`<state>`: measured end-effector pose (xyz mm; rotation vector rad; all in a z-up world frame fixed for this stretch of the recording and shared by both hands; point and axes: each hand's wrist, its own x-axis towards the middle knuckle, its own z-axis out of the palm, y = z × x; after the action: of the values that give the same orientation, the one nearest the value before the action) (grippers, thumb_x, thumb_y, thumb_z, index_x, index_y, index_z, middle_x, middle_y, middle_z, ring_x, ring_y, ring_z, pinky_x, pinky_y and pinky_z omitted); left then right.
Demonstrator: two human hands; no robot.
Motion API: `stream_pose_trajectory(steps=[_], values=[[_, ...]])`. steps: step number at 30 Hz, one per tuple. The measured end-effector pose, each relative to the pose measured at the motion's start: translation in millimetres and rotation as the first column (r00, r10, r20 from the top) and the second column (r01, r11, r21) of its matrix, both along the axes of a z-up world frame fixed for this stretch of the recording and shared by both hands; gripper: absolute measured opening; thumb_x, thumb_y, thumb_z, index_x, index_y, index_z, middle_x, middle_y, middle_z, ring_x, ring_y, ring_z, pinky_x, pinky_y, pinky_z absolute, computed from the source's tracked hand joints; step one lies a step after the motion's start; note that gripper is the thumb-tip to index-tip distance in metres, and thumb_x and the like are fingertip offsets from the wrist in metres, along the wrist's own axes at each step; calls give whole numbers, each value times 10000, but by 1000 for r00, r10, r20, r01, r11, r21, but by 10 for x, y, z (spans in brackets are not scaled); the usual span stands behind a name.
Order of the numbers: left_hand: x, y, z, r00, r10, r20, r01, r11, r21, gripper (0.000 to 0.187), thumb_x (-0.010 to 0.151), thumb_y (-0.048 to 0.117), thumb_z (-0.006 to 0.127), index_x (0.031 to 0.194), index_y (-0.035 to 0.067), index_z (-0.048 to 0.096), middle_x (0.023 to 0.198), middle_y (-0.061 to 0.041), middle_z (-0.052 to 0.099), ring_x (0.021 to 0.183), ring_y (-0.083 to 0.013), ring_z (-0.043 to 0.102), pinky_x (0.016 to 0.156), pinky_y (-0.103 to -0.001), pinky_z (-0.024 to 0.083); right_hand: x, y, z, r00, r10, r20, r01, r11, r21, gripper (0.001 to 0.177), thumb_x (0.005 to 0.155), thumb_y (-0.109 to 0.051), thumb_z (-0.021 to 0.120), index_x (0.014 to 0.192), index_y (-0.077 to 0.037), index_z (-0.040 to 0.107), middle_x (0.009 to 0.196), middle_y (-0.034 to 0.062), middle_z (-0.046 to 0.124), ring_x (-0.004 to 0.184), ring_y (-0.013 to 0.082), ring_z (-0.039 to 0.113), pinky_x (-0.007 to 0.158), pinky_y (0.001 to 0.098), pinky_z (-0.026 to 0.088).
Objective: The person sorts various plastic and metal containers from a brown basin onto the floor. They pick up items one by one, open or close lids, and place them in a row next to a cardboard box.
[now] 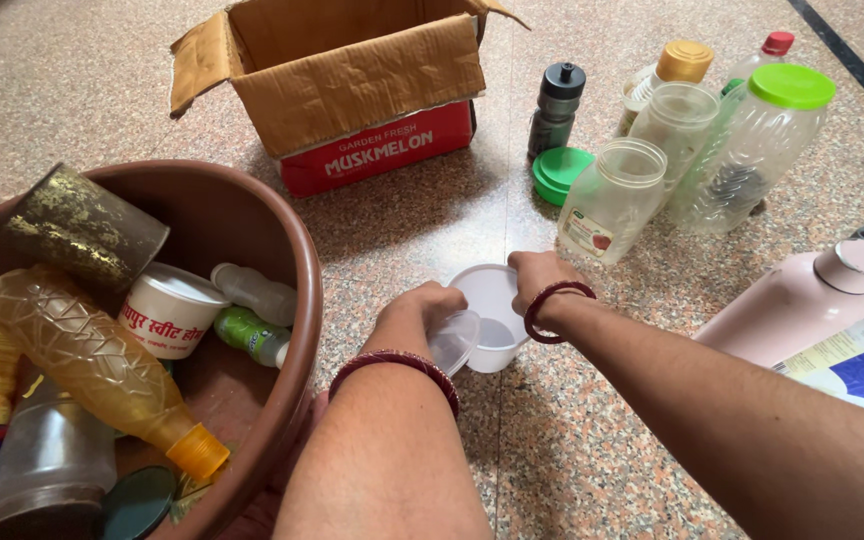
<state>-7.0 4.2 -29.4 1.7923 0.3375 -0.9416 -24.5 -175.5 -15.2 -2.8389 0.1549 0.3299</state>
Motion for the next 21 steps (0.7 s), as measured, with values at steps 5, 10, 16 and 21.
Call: stream_pose_trajectory(steps=[5,10,16,21], values=[[-9,-94,-14,1000,-21,9,20,999,48,858,872,766,477,1489,176,552,1513,-186,531,1308,-357,578,1063,-510,447,46,12,-67,995,96,-18,-97,989,-115,447,856,-97,689,1293,-153,614,1160,193,714,1114,363,690,946,472,570],[101,-158,-9,998,-63,28,56,977,204,844,879,759,478,1487,179,559,1533,-178,516,1348,-366,559,1102,-528,443,37,29,-38,995,34,-94,-40,997,-64,606,885,-361,736,1356,-62,500,1203,220,681,1126,361,681,975,469,552],[198,-144,25,989,-120,83,72,896,438,876,913,783,374,1566,204,449,1669,-149,316,1560,-359,276,1243,-566,272,94,21,56,986,-120,-118,134,985,111,851,844,-520,762,1422,-19,389,1340,265,540,1198,393,642,975,487,594],[172,-71,148,983,-63,173,-32,868,496,872,935,771,362,1567,177,453,1672,-152,306,1578,-354,217,1267,-546,218,38,-22,149,982,-118,148,115,993,26,786,829,-458,803,1391,-23,466,1450,230,460,1322,364,519,1094,473,472]])
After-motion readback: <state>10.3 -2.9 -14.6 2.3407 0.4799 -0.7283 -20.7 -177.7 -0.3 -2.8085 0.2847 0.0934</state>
